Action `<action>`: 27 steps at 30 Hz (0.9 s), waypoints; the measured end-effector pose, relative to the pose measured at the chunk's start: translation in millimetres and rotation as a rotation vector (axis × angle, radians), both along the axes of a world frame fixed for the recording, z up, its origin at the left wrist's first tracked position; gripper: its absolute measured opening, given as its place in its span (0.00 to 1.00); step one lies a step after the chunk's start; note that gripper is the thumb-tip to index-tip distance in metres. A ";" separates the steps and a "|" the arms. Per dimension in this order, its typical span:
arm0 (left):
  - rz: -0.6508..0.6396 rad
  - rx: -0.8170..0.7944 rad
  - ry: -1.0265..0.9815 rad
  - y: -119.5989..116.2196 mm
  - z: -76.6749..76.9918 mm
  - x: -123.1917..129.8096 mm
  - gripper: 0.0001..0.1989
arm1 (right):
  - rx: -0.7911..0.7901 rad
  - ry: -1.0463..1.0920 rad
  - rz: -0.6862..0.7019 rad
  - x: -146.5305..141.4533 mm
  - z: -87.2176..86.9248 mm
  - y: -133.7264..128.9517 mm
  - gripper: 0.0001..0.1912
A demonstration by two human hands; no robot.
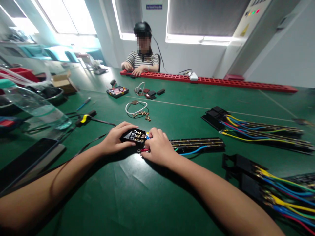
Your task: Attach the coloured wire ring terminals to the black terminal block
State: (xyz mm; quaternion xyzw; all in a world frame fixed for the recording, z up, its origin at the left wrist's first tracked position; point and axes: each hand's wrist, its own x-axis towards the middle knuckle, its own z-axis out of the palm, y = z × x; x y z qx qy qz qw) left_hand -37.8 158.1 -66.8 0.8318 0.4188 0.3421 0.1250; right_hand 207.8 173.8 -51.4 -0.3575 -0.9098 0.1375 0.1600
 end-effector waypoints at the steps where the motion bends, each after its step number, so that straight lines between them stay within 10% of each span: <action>1: 0.000 -0.002 0.001 0.2 -0.1 0.0 0.29 | -0.028 0.006 0.012 0.6 0.4 1.8 0.10; 27: -0.050 -0.018 0.100 -2.2 -0.9 -0.4 0.26 | -0.217 0.119 0.053 4.9 11.2 6.6 0.14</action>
